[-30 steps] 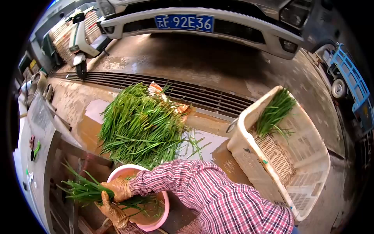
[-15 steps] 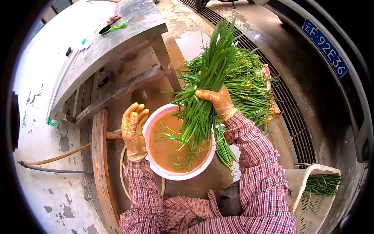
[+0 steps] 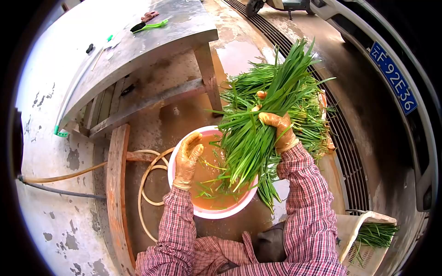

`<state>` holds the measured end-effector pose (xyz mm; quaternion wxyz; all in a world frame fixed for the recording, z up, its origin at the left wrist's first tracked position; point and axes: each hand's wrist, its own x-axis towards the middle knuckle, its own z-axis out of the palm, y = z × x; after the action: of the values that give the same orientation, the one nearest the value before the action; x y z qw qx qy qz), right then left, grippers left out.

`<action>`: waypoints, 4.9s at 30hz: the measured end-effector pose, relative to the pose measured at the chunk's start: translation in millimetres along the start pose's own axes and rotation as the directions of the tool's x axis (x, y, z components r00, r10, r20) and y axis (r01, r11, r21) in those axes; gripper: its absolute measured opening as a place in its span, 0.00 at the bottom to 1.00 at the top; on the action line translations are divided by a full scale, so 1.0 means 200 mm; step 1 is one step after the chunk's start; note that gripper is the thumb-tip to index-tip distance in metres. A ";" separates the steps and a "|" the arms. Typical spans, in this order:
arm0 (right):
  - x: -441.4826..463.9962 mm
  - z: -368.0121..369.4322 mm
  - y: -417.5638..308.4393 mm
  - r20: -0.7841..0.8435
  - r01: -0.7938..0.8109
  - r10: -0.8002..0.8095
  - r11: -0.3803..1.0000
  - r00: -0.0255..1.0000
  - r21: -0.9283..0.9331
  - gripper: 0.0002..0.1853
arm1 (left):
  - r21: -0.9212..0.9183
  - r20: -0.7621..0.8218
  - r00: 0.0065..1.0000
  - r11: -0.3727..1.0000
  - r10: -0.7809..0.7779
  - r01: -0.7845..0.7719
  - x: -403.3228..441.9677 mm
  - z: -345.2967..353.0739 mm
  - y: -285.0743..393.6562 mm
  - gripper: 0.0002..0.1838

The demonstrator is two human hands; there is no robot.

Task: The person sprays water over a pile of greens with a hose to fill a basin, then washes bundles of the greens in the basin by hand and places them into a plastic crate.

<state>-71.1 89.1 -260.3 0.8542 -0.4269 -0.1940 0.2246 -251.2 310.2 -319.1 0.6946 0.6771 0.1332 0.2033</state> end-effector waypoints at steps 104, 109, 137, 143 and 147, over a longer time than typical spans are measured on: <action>0.01 -0.04 0.05 -0.263 0.094 -0.152 0.970 0.953 -0.223 0.30 | 0.210 -0.178 0.817 0.790 -0.548 0.576 -0.28 0.02 -0.63 0.19; -0.01 -0.03 -0.05 -0.297 0.148 -0.248 0.936 0.922 -0.321 0.30 | 0.661 -0.253 0.950 0.684 -0.183 0.308 -0.26 -0.01 -0.66 0.38; 0.17 0.08 -0.36 -0.356 -0.113 -0.292 0.611 0.888 -0.784 0.26 | 0.492 0.315 0.656 0.709 -0.686 0.506 -0.29 0.14 -0.78 0.43; 0.10 -0.09 -0.39 -0.368 -0.017 -0.308 0.746 0.878 -0.665 0.25 | 0.553 0.352 0.668 0.722 -0.655 0.417 -0.28 0.08 -0.65 0.45; -0.05 -0.15 -0.69 -0.419 -0.095 -0.352 0.660 0.837 -0.745 0.28 | 0.503 0.328 0.634 0.698 -0.700 0.511 -0.33 0.07 -0.82 0.37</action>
<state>-33.2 -8.4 -165.6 0.6388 -0.7646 -0.0552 -0.0647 -286.6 266.2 -487.0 0.5932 0.7341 0.2087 -0.2563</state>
